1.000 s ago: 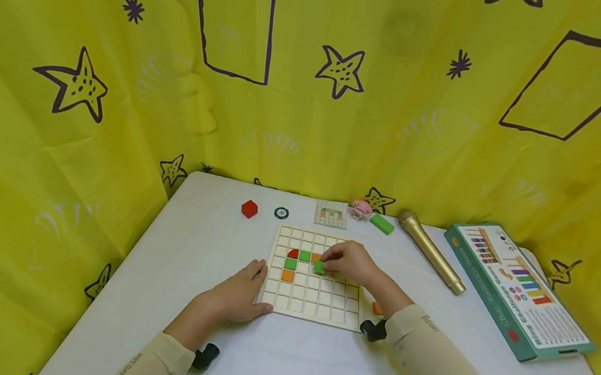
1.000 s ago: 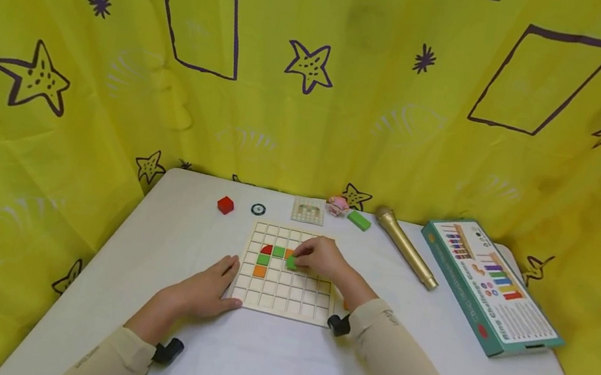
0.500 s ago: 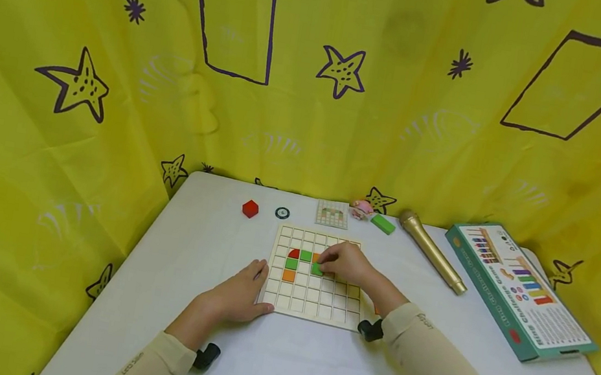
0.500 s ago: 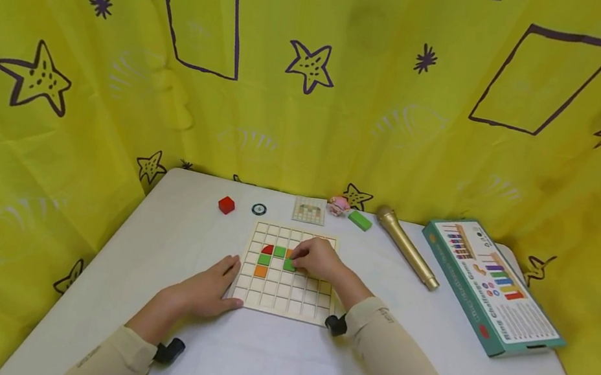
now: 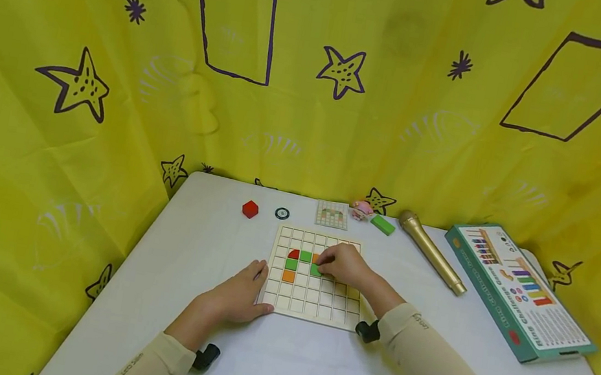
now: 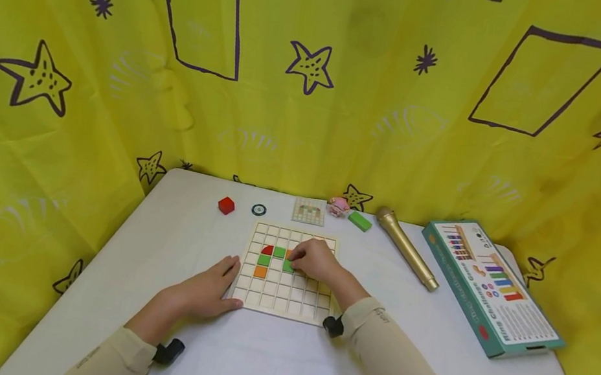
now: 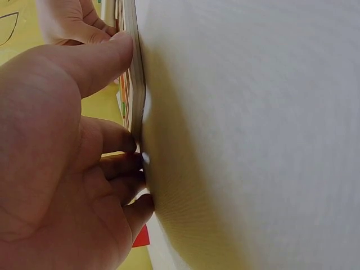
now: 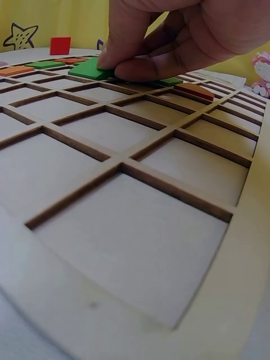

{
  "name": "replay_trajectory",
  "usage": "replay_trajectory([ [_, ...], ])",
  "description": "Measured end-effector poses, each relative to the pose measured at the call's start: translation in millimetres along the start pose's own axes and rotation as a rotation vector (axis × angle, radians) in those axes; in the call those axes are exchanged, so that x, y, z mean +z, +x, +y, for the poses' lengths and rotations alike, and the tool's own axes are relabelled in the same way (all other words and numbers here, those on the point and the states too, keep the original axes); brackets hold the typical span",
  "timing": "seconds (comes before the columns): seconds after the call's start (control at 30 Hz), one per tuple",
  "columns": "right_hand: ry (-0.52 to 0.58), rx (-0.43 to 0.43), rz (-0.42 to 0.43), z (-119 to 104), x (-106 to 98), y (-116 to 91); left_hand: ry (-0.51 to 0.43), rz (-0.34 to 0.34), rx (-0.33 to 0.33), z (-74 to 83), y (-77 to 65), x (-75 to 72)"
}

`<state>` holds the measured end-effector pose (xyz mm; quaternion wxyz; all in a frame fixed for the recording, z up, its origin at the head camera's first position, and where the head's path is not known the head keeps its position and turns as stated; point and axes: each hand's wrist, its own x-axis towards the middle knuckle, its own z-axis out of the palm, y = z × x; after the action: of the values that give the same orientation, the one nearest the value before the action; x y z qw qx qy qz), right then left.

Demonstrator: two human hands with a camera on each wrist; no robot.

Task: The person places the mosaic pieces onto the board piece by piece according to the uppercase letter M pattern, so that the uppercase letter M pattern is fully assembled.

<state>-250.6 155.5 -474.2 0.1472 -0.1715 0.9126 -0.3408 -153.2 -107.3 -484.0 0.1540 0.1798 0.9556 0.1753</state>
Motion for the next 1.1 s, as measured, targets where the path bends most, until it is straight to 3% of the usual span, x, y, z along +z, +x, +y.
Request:
replay_trajectory([
  [0.37,-0.058,-0.006,0.007,-2,3,-2,0.015,-0.002,0.004,-0.7,1.2,2.7],
  [1.1,0.015,-0.027,0.047,4,-6,-19,0.025,0.006,-0.003,0.0,0.9,3.1],
])
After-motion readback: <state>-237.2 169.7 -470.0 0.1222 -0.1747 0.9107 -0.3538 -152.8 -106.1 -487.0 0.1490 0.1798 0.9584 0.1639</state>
